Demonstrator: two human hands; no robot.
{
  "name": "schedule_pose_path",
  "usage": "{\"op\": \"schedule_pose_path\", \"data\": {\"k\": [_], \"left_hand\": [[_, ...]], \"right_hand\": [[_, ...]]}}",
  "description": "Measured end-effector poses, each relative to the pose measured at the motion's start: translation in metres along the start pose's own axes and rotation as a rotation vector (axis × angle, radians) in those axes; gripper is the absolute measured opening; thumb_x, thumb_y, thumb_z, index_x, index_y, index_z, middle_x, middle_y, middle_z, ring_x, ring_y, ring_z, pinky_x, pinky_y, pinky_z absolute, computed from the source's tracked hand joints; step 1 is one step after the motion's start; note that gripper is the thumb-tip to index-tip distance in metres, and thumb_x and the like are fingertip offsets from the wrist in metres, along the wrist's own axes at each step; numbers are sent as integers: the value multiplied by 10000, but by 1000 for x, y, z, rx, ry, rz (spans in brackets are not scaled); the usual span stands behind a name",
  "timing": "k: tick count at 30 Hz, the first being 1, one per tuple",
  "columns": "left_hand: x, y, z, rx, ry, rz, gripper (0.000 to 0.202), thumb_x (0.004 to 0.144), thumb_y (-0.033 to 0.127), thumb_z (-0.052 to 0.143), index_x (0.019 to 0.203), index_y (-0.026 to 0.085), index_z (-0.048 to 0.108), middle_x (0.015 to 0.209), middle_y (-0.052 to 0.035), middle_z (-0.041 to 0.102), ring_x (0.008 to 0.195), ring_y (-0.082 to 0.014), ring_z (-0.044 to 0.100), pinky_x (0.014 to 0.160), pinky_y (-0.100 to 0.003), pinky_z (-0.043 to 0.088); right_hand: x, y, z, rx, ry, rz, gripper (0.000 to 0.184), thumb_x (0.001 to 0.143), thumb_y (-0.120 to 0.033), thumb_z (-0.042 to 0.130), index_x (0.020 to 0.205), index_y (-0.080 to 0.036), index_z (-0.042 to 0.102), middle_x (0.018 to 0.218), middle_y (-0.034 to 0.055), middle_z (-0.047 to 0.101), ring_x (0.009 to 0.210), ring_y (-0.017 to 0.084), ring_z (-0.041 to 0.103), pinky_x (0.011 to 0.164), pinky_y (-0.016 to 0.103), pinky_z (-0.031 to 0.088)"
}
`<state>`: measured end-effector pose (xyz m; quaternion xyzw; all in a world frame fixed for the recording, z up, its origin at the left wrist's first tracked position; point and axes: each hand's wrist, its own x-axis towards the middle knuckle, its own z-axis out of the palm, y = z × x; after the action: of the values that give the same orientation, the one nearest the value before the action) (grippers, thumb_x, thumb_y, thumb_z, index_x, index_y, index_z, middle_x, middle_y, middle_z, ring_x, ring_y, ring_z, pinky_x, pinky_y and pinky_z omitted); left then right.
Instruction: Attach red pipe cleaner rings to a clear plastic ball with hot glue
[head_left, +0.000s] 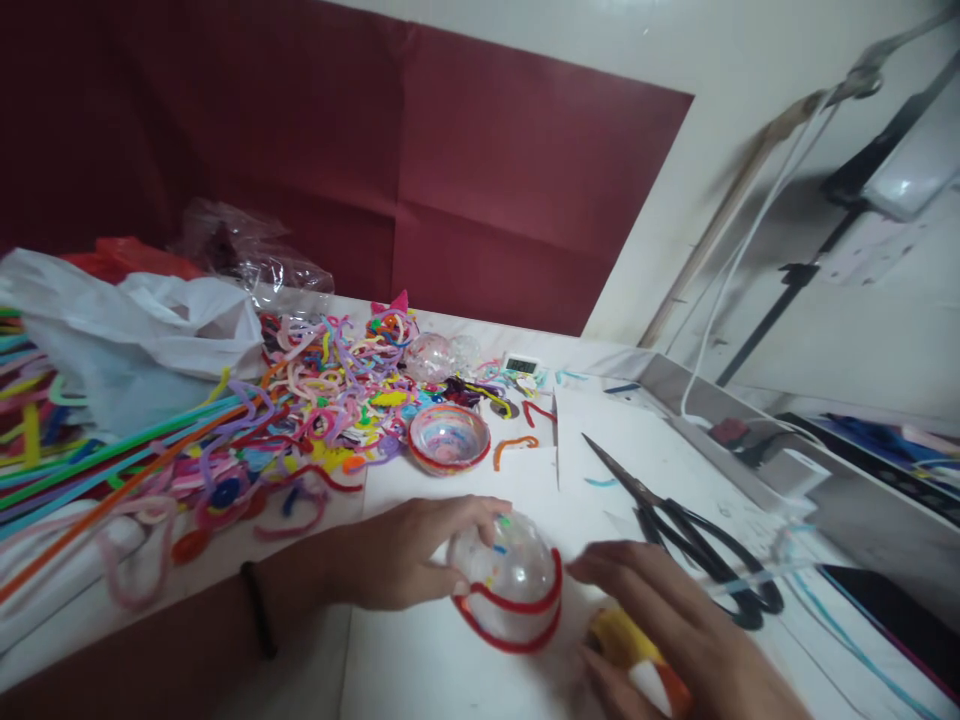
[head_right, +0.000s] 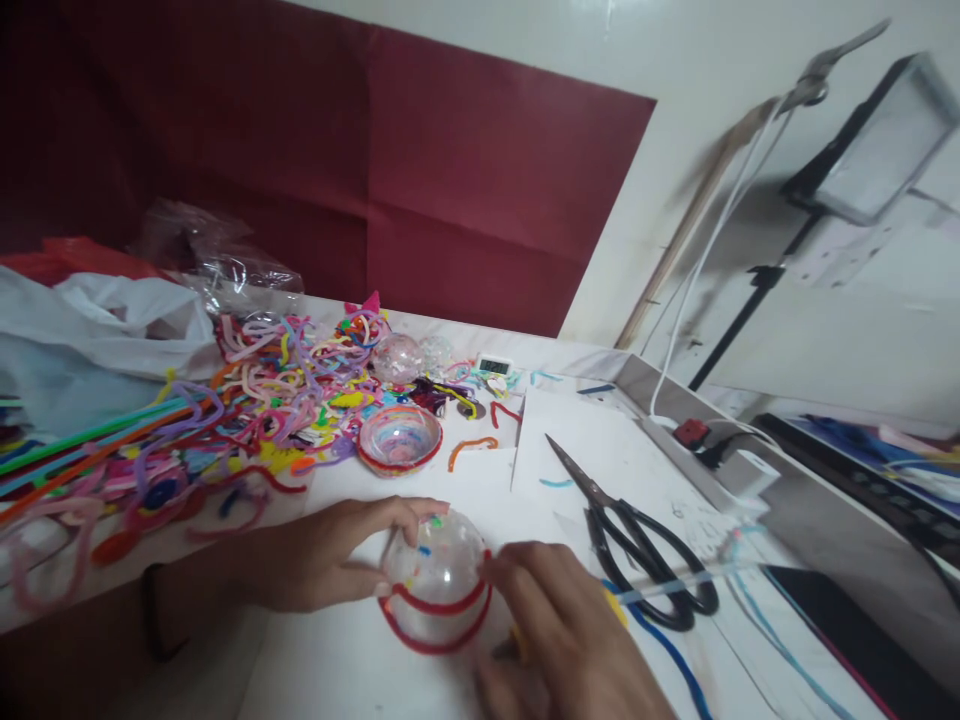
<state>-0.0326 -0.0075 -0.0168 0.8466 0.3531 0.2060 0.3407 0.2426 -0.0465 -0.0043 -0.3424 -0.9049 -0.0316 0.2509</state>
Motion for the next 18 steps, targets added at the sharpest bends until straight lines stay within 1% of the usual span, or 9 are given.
{"op": "schedule_pose_path", "data": {"k": [1,2,4,7,9,12,16,18], "left_hand": [[0,1,0,3,3,-2,632,756,92,642,1345,212,448,1342,-111,589,1146,-294,599,930,-385,487],[-1,1,0,5,8,7,662,758,93,643,1372,215,426,1317,-101,603,1134,-281,601,936,-379,482],[-1,0,1,-1,15,40,675,765,93,643,1385,221,409,1295,-91,613,1138,-258,593,958,-369,464],[-1,-2,2,-20,31,92,629,767,96,651,1340,242,435,1305,-82,607,1161,-245,577,979,-367,443],[0,-4,3,-24,34,107,580,771,106,654,1298,249,458,1293,-75,610,1155,-245,582,973,-365,444],[0,-5,3,-15,39,101,547,777,110,652,1272,240,457,1284,-74,613,1138,-240,592,964,-357,444],[-1,-2,2,-32,31,102,416,762,87,660,1116,236,500,1362,-66,569,1191,-239,565,977,-340,428],[-2,-1,1,-40,30,103,395,758,79,662,1083,235,499,1403,-66,538,1212,-237,553,982,-334,420]], "right_hand": [[11,-7,4,15,-26,-10,356,822,-196,613,1158,-270,521,1046,57,641,944,189,659,773,254,584],[20,-12,9,35,-22,-25,348,815,-190,610,1143,-250,509,1043,70,630,935,198,655,766,275,589],[30,-17,18,76,-12,-11,282,818,-184,589,1081,-234,502,1004,80,610,882,212,645,717,317,595],[32,-18,29,119,12,22,182,857,-198,541,1027,-238,492,962,73,581,837,225,619,671,361,582],[32,-18,32,136,9,52,147,882,-217,525,1020,-247,487,981,69,564,855,229,600,684,371,566],[32,-18,34,157,-2,93,132,901,-236,519,1026,-259,485,1016,63,541,898,232,573,725,380,538],[35,-20,36,181,2,98,132,901,-222,512,1027,-258,495,1003,62,529,910,241,552,733,386,510],[36,-21,38,194,4,109,129,894,-210,515,1013,-256,502,994,61,529,905,245,540,728,389,498]]}}
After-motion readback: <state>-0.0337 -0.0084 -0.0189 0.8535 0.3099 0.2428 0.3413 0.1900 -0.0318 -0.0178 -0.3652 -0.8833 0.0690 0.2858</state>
